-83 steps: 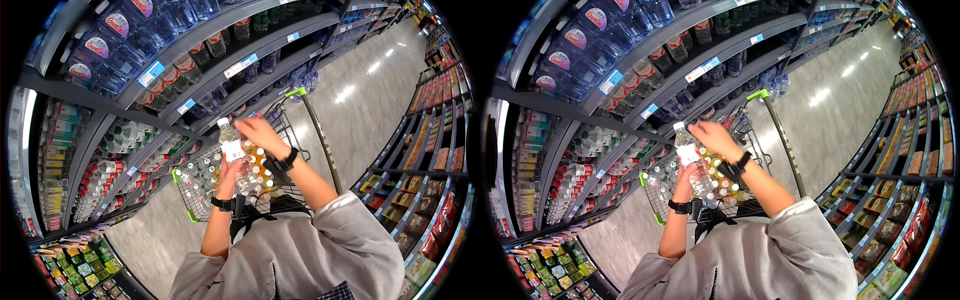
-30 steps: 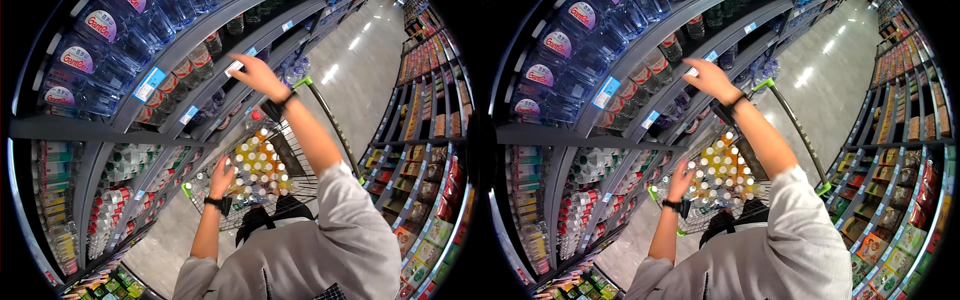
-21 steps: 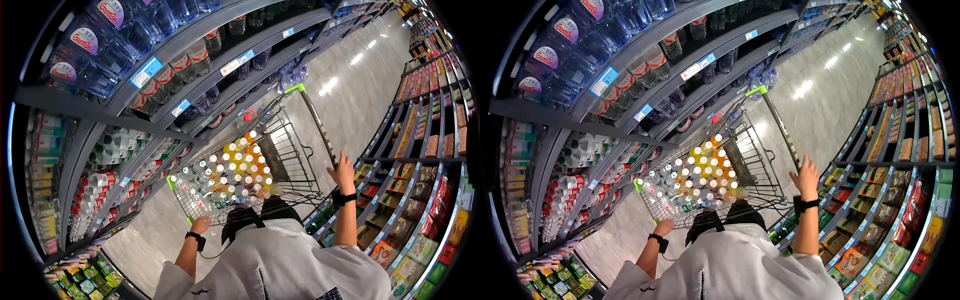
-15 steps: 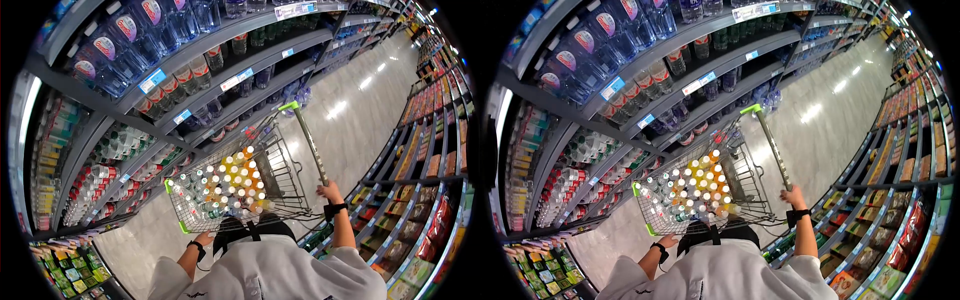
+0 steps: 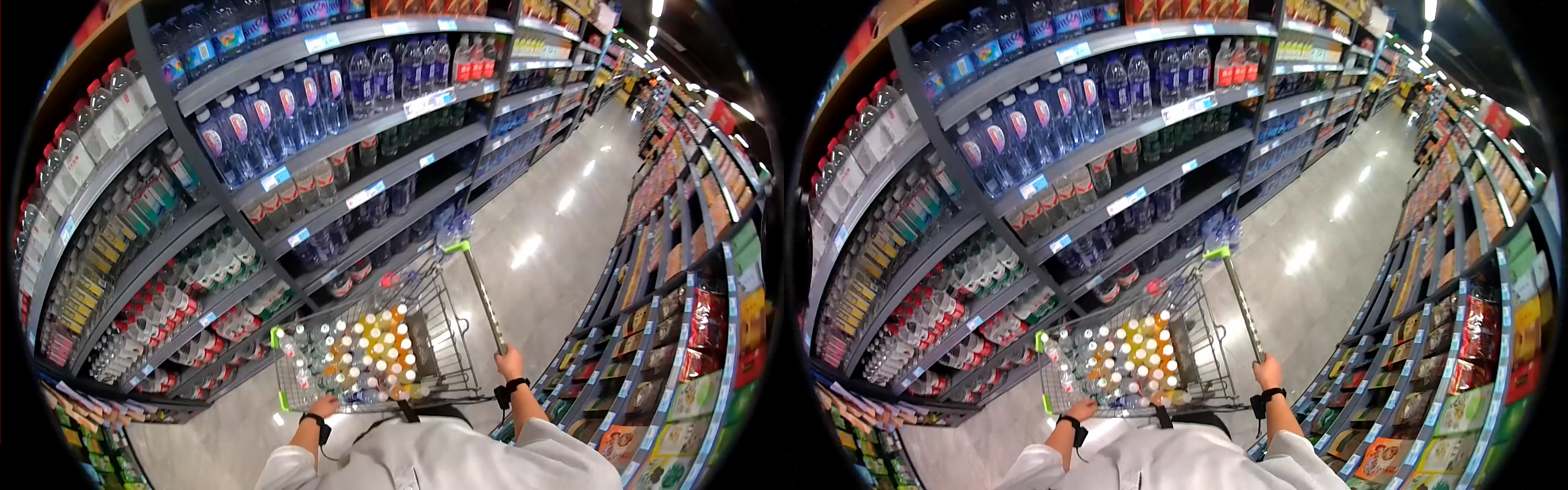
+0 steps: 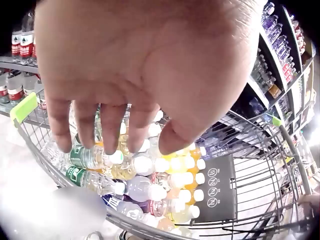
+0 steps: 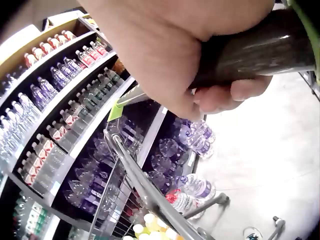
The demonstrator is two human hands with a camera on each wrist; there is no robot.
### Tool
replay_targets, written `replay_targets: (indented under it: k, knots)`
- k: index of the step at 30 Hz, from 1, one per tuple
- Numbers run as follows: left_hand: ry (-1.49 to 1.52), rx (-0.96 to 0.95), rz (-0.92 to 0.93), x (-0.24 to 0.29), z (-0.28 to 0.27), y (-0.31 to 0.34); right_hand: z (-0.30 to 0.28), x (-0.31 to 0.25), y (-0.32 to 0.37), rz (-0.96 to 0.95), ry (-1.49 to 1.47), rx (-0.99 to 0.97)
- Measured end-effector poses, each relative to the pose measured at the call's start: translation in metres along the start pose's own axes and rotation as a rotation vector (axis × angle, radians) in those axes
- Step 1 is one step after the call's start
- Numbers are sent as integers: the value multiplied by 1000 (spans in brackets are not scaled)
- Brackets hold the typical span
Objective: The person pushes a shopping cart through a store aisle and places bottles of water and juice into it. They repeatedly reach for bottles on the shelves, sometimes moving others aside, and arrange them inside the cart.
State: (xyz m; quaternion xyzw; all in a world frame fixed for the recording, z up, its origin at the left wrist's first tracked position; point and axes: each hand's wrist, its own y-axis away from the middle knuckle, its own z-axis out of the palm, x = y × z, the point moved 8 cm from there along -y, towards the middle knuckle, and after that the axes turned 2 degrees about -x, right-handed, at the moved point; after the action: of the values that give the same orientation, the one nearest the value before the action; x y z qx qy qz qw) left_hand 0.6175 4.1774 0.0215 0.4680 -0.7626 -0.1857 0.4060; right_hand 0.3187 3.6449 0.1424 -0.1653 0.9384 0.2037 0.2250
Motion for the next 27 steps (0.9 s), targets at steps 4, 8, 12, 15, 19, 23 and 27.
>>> replay_targets:
  k: [4, 8, 12, 15, 19, 23, 27]
  knots:
    - [76, -271, 116, -51, 46, -28, -11, 43, 30, 94, -30, -91]
    - [178, 63, 223, -47, -9, -24, -35, 93, 105, 85, 138, -135]
    - [154, 80, 155, -50, 9, -34, -43, 123, 145, 122, 127, 13]
    - [-21, -89, 53, -45, 66, -10, -36, 140, 156, 211, -1, -89]
    - [-214, -175, -219, -31, 102, 61, -50, 121, 177, 228, 123, -145]
    - [-156, -75, -130, -19, 108, 71, -47, 161, 175, 374, 174, -258]
    - [-114, -80, -80, -39, 121, 51, -55, 155, 180, 374, 287, -318]
